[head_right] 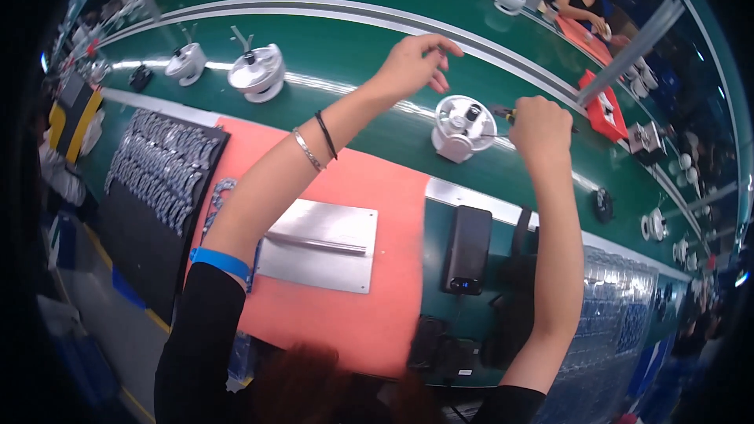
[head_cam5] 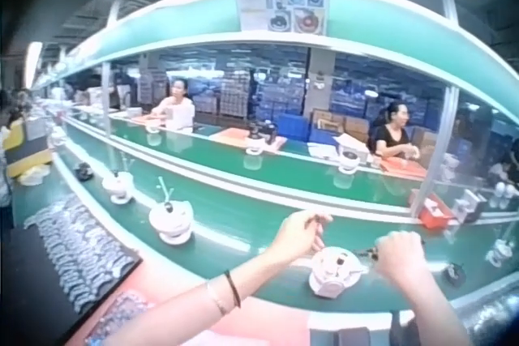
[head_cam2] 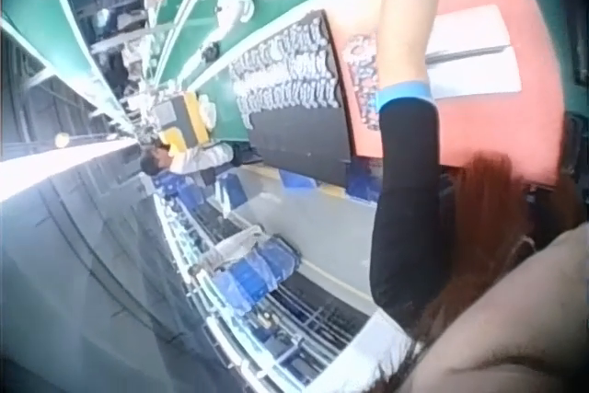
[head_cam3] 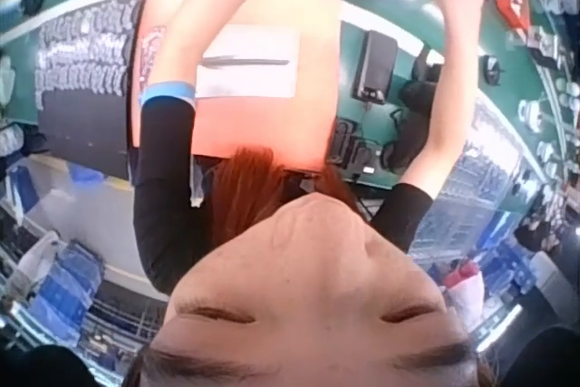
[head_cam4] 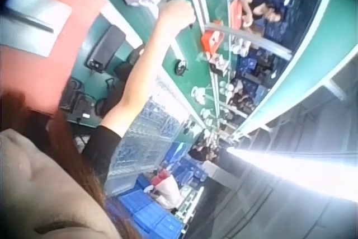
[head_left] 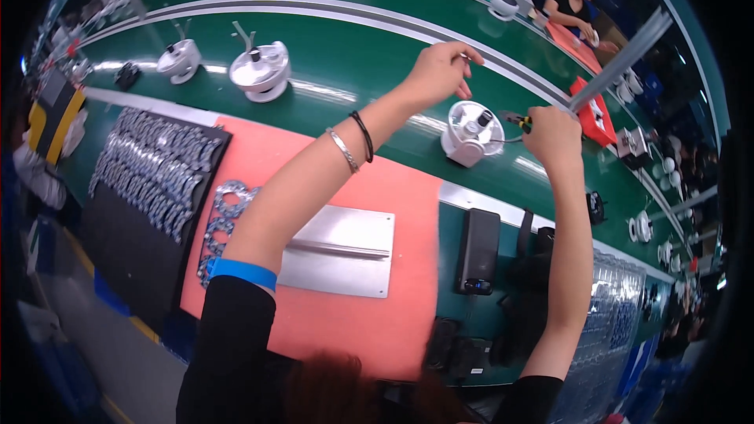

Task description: Assembling components of light bulbs and trimming wires on a production line.

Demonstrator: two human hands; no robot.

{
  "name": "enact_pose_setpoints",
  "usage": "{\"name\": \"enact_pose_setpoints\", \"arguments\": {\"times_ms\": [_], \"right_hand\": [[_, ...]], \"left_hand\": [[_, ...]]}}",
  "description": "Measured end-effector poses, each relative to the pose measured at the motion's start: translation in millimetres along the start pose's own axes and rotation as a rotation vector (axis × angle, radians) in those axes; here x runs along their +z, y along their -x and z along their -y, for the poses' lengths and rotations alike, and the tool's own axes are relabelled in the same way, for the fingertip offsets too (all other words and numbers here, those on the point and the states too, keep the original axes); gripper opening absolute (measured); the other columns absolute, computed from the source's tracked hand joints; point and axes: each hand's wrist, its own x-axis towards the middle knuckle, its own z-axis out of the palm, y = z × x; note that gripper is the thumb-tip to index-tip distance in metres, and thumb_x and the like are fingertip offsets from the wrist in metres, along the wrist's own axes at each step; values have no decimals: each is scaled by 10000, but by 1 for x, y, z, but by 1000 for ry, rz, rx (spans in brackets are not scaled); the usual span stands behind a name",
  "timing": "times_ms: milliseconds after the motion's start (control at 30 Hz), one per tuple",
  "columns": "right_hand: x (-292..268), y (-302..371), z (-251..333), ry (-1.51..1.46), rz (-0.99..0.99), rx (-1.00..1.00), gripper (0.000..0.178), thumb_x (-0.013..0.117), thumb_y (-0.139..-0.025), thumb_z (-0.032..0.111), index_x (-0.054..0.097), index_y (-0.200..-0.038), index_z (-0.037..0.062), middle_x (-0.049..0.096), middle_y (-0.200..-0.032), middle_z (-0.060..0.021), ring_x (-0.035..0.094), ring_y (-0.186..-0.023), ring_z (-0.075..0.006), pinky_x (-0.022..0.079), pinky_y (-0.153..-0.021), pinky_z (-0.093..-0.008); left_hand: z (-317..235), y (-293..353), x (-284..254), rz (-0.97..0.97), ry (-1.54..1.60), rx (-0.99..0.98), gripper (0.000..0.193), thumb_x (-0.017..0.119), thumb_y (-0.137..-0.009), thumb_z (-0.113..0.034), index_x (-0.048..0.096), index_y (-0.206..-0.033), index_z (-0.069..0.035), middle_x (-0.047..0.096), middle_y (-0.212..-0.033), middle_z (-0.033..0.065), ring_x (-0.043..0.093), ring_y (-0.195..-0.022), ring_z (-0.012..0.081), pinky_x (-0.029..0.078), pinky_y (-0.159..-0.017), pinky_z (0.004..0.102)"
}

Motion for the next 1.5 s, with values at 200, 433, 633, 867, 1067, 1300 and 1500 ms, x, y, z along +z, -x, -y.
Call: {"name": "enact_pose_setpoints", "arguments": {"times_ms": [200,433,633,867,1067,1300,1500], "right_hand": [[-43,8,49,-98,-100,-133,179,711,-708,152,734,-873,87,706,-807,-136,709,-801,-325,560,-697,-441],[-53,-19,121,-134,-175,-293,158,722,-711,172,724,-844,86,688,-770,-129,697,-753,-325,547,-656,-436],[-52,-73,183,-92,-323,-389,236,748,-733,227,701,-931,107,680,-851,-108,680,-849,-291,541,-718,-434],[-43,-128,254,-153,-454,-496,345,775,-726,227,662,-1035,121,649,-1020,-93,624,-1019,-269,476,-920,-434],[-37,-169,287,-69,-576,-705,345,758,-776,220,609,-1069,117,615,-1106,-94,568,-1146,-273,376,-1089,-456],[-34,-204,315,-46,-564,-862,330,773,-753,207,628,-1043,144,626,-1065,-58,581,-1137,-255,382,-1100,-431],[-42,-209,329,51,-445,-936,203,760,-751,174,718,-948,196,680,-1016,4,603,-1123,-199,406,-1037,-368]], "left_hand": [[-29,42,-120,-469,-212,-77,250,440,-936,-85,677,-1013,-91,617,-820,86,541,-670,154,454,-621,329],[-22,112,-264,-690,-657,3,206,580,-925,-211,659,-1076,-96,568,-667,8,559,-590,122,424,-525,314],[1,143,-325,-419,-1156,-153,230,676,-818,-139,704,-1047,-131,715,-895,176,683,-895,366,533,-840,476],[51,112,-333,-252,-1159,127,205,719,-827,-224,743,-1021,-161,717,-848,138,690,-835,336,539,-730,447],[45,94,-325,-233,-1321,123,170,667,-876,-263,763,-942,-139,709,-806,134,679,-772,344,535,-683,446],[42,79,-336,-331,-1066,-20,157,693,-848,-233,784,-903,-117,710,-799,149,683,-777,339,549,-712,428],[57,73,-336,-353,-1031,140,149,717,-844,-207,783,-909,-90,699,-740,146,657,-656,296,506,-622,380]]}}
